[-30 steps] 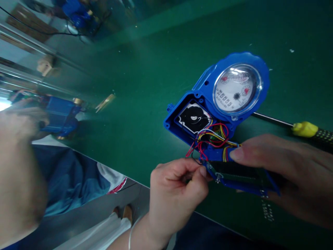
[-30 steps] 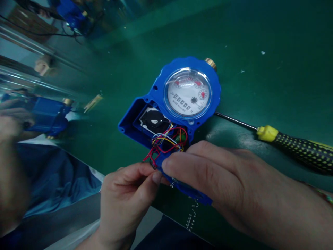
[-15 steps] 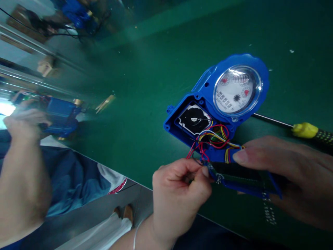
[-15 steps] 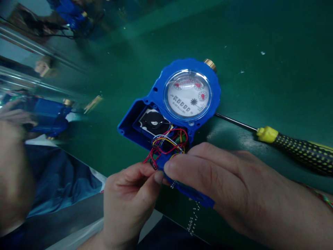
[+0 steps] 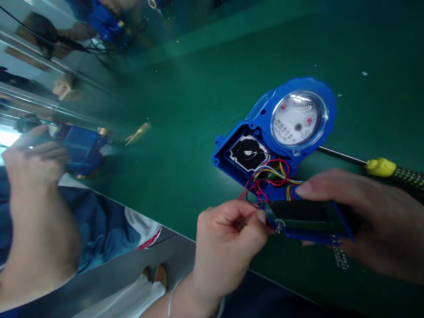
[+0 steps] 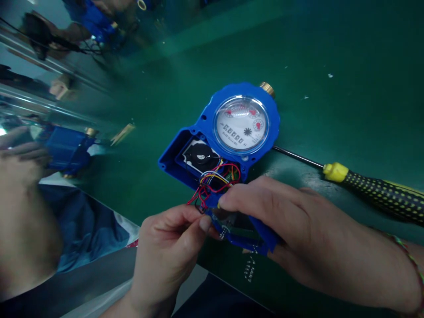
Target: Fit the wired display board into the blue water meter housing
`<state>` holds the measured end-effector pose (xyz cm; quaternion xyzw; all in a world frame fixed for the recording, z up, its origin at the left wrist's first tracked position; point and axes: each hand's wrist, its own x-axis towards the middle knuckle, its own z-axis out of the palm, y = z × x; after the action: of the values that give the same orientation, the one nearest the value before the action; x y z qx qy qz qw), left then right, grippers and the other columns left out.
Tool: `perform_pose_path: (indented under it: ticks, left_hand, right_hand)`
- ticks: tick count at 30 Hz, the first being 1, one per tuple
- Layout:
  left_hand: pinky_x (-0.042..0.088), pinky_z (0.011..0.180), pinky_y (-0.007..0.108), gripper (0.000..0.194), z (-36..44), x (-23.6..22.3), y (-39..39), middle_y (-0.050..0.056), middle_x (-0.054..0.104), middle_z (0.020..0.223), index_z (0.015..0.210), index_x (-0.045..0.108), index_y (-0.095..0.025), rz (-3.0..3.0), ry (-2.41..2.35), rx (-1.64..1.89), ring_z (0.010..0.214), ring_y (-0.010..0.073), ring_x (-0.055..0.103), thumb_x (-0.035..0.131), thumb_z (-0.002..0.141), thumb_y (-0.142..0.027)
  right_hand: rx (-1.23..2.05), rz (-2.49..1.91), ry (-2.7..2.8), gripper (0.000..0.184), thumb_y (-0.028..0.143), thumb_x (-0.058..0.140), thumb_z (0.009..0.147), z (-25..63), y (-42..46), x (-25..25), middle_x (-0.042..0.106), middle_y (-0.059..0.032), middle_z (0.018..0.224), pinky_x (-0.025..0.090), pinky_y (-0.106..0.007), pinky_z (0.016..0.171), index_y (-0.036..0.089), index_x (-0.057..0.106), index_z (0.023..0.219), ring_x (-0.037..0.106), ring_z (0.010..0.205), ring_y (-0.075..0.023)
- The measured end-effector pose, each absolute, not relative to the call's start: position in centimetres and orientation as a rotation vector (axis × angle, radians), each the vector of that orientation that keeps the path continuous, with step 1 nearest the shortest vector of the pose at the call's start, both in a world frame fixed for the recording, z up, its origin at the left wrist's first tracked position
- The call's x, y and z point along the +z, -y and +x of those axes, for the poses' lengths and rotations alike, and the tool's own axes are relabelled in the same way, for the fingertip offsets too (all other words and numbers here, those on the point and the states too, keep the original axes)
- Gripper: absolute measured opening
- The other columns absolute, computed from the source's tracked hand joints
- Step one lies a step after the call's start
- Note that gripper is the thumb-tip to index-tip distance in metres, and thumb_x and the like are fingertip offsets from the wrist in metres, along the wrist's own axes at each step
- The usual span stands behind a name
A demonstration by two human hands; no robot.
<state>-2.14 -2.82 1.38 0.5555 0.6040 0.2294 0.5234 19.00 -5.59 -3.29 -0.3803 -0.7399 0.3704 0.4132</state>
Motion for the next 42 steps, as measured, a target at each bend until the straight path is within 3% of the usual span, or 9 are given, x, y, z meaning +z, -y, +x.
perform_pose_path:
  ticks: [9, 12, 16, 22, 25, 29, 33, 39, 42]
  left_hand:
    - [0.050, 0.061, 0.023, 0.025, -3.5, -0.3, 3.6, 0.005, 0.070, 0.068, 0.075, 0.074, -0.017, 1.163, -1.287, 0.622, 0.062, 0.0149, 0.061, 0.071, 0.084, -0.040]
    - [0.052, 0.064, 0.026, 0.030, -3.6, -0.4, 3.9, 0.007, 0.072, 0.072, 0.080, 0.074, -0.016, 1.153, -1.268, 0.635, 0.066, 0.0172, 0.064, 0.069, 0.086, -0.044]
    - [0.054, 0.068, 0.027, 0.031, -3.8, -0.3, 4.3, 0.008, 0.073, 0.074, 0.081, 0.074, -0.015, 1.188, -1.293, 0.661, 0.070, 0.0189, 0.066, 0.067, 0.088, -0.044]
    - [0.053, 0.063, 0.023, 0.022, -4.0, 0.7, 4.4, 0.004, 0.072, 0.071, 0.081, 0.074, -0.017, 1.468, -1.403, 0.756, 0.066, 0.0165, 0.066, 0.067, 0.088, -0.036]
    - [0.054, 0.070, 0.024, 0.011, -4.1, 0.8, 4.0, 0.003, 0.071, 0.083, 0.094, 0.072, -0.021, 1.698, -1.448, 0.850, 0.075, 0.0163, 0.066, 0.068, 0.088, -0.029]
    - [0.055, 0.075, 0.026, 0.026, -4.4, 0.8, 2.8, 0.004, 0.061, 0.100, 0.109, 0.068, -0.025, 2.120, -1.353, 1.022, 0.088, 0.0171, 0.061, 0.071, 0.084, -0.018]
    - [0.053, 0.080, 0.028, 0.030, -4.4, 1.3, 1.5, 0.005, 0.062, 0.105, 0.109, 0.068, -0.024, 2.550, -1.164, 0.852, 0.094, 0.0171, 0.060, 0.067, 0.085, -0.006]
    - [0.053, 0.075, 0.031, 0.031, -4.3, 1.4, 1.0, 0.009, 0.072, 0.100, 0.112, 0.064, -0.012, 2.956, -0.953, 0.781, 0.087, 0.0194, 0.062, 0.066, 0.084, 0.000]
    - [0.052, 0.075, 0.033, 0.028, -4.8, 1.0, 0.9, 0.011, 0.072, 0.096, 0.112, 0.064, -0.008, 3.091, -0.875, 0.784, 0.087, 0.0214, 0.063, 0.063, 0.085, 0.001]
  right_hand:
    - [1.060, -1.034, 1.585, 0.054, 0.032, 0.074, 0.087, 18.6, 6.0, -4.0, 0.043, 0.0099, 0.129, 0.035, -0.001, 0.099, 0.035, 0.042, 0.130, 0.049, 0.114, -0.0046]
    - [1.158, -1.026, 1.496, 0.066, 0.030, 0.080, 0.084, 18.4, 6.1, -4.0, 0.044, 0.0055, 0.131, 0.043, -0.004, 0.094, 0.035, 0.039, 0.135, 0.054, 0.112, -0.0082]
    - [1.275, -0.922, 1.397, 0.069, 0.024, 0.082, 0.082, 18.0, 6.0, -3.7, 0.055, 0.0013, 0.117, 0.053, -0.010, 0.083, 0.032, 0.038, 0.134, 0.061, 0.100, -0.0125]
    - [1.386, -0.854, 1.288, 0.069, 0.013, 0.080, 0.081, 17.7, 5.7, -3.6, 0.057, -0.0002, 0.115, 0.055, -0.013, 0.083, 0.030, 0.038, 0.133, 0.062, 0.100, -0.0141]
    - [1.423, -0.871, 1.255, 0.072, 0.013, 0.081, 0.078, 17.8, 5.6, -3.6, 0.056, 0.0023, 0.115, 0.055, -0.016, 0.085, 0.034, 0.040, 0.132, 0.061, 0.101, -0.0147]
    - [1.461, -0.894, 1.236, 0.075, 0.017, 0.082, 0.077, 17.8, 5.6, -3.8, 0.055, 0.0063, 0.116, 0.056, -0.026, 0.090, 0.044, 0.039, 0.133, 0.060, 0.103, -0.0161]
    - [1.474, -0.888, 1.252, 0.078, 0.016, 0.079, 0.078, 17.9, 5.7, -3.9, 0.050, 0.0069, 0.127, 0.053, -0.031, 0.096, 0.047, 0.038, 0.137, 0.054, 0.115, -0.0189]
    - [1.484, -0.937, 1.298, 0.083, 0.015, 0.077, 0.081, 18.1, 5.7, -3.5, 0.040, 0.0080, 0.139, 0.053, -0.024, 0.094, 0.048, 0.032, 0.142, 0.053, 0.117, -0.0177]
    - [1.442, -0.961, 1.356, 0.085, 0.016, 0.077, 0.080, 18.2, 5.6, -3.2, 0.043, 0.0115, 0.136, 0.049, -0.020, 0.095, 0.052, 0.030, 0.142, 0.051, 0.118, -0.0140]
